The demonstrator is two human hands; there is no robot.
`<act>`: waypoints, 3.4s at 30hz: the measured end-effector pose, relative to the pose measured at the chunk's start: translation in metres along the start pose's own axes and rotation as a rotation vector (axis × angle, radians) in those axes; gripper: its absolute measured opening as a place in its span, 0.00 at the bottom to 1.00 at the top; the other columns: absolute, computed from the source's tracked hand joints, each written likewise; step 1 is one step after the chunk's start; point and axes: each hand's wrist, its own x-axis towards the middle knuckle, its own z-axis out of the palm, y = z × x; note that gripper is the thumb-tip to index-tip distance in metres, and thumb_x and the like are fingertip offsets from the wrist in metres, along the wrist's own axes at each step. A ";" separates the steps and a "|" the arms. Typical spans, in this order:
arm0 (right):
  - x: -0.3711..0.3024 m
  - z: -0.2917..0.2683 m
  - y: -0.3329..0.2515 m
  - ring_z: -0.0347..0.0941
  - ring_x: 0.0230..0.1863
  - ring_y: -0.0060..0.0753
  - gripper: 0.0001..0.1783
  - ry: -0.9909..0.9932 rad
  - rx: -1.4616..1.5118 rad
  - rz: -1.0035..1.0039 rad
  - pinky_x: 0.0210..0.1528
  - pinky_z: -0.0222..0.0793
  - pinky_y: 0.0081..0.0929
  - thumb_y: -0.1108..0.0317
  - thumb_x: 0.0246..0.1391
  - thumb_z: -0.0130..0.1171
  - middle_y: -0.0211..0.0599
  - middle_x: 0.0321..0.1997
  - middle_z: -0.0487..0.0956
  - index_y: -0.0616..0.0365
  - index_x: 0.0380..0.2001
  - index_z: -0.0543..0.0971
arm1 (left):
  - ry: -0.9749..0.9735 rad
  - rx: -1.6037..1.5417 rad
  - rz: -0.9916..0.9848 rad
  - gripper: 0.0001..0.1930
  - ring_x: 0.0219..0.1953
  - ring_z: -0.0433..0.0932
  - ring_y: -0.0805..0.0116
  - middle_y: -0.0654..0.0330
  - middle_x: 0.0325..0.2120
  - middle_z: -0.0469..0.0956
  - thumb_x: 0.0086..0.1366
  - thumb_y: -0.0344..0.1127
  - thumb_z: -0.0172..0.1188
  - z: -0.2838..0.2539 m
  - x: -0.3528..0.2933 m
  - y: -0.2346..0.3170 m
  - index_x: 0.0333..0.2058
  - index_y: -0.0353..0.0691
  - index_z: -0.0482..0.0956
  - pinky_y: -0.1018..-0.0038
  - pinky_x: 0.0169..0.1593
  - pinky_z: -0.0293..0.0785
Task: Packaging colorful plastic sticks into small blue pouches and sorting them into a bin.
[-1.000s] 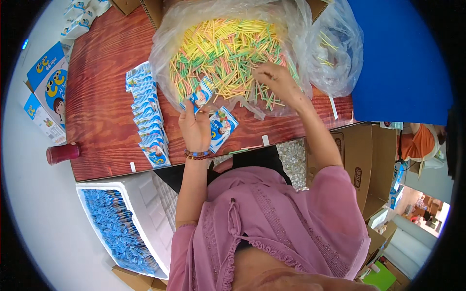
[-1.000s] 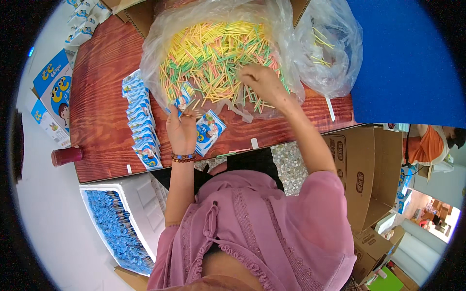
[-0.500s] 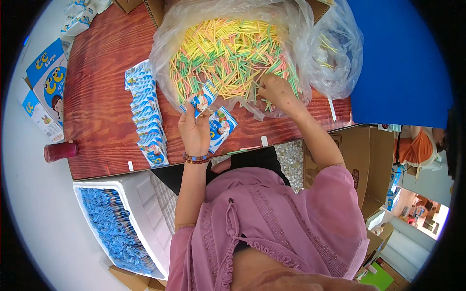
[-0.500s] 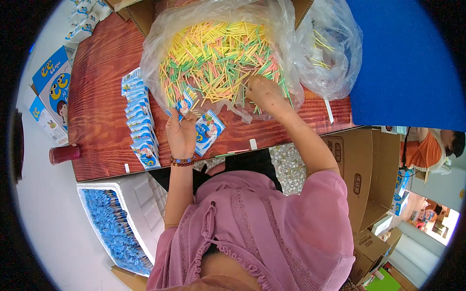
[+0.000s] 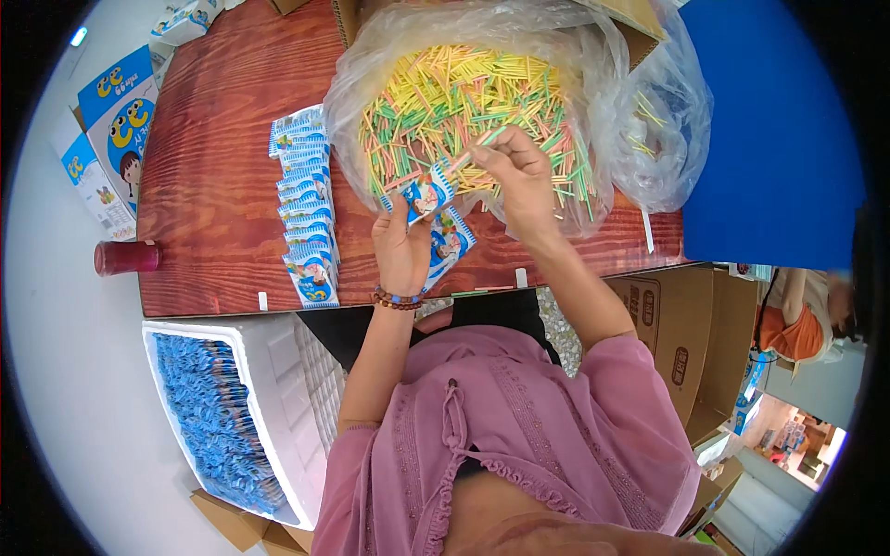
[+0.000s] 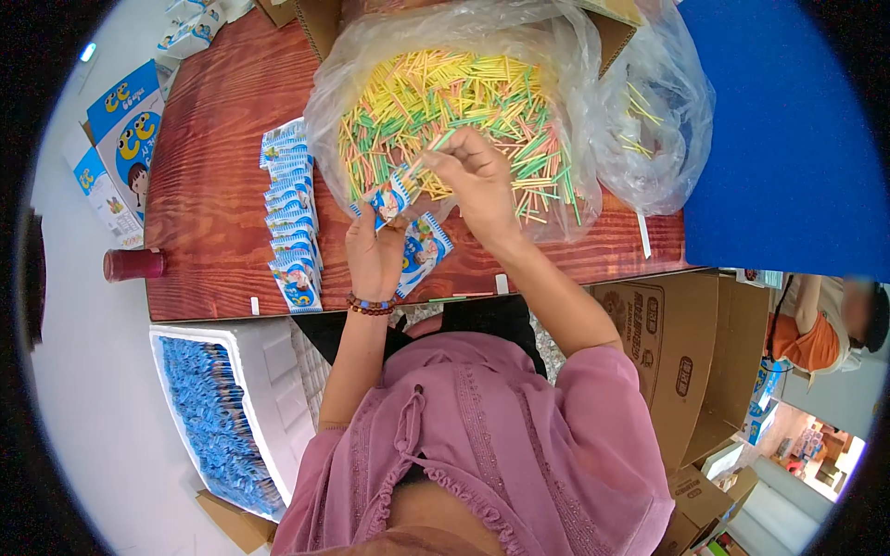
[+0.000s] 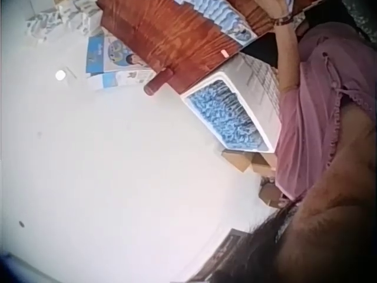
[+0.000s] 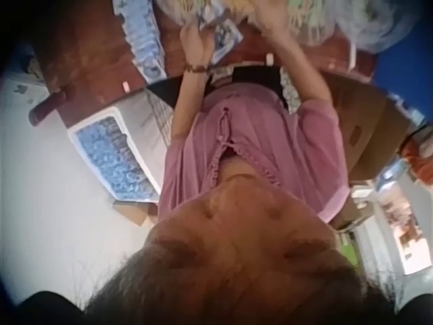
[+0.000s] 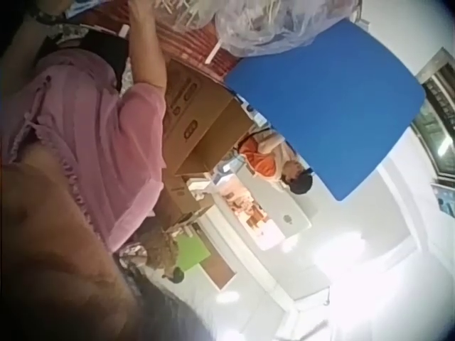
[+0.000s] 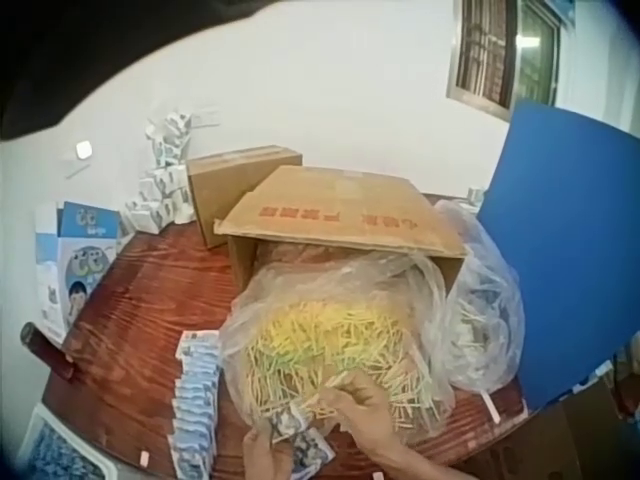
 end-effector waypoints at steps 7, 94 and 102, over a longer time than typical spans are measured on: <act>-0.011 0.026 0.003 0.70 0.40 0.18 0.02 -0.009 -0.084 -0.067 0.47 0.64 0.20 0.76 0.55 0.57 0.27 0.39 0.77 0.59 0.33 0.76 | 0.030 -0.055 0.043 0.12 0.46 0.76 0.68 0.58 0.43 0.79 0.70 0.37 0.51 -0.007 -0.003 0.007 0.43 0.34 0.76 0.65 0.53 0.70; -0.047 -0.015 0.049 0.74 0.37 0.43 0.15 -0.329 -1.369 -0.040 0.37 0.69 0.36 0.62 0.44 0.66 0.38 0.33 0.75 0.56 0.33 0.74 | 0.564 2.043 0.630 0.59 0.61 0.57 0.41 0.36 0.58 0.57 0.43 0.48 0.75 -0.067 -0.031 0.086 0.64 0.26 0.45 0.52 0.61 0.55; -0.048 -0.023 0.043 0.73 0.30 0.32 0.06 -0.283 -1.063 0.050 0.34 0.68 0.25 0.69 0.52 0.60 0.35 0.29 0.76 0.59 0.31 0.76 | 0.573 1.960 0.720 0.52 0.59 0.60 0.44 0.39 0.58 0.58 0.47 0.46 0.73 -0.060 -0.049 0.085 0.63 0.31 0.51 0.55 0.60 0.56</act>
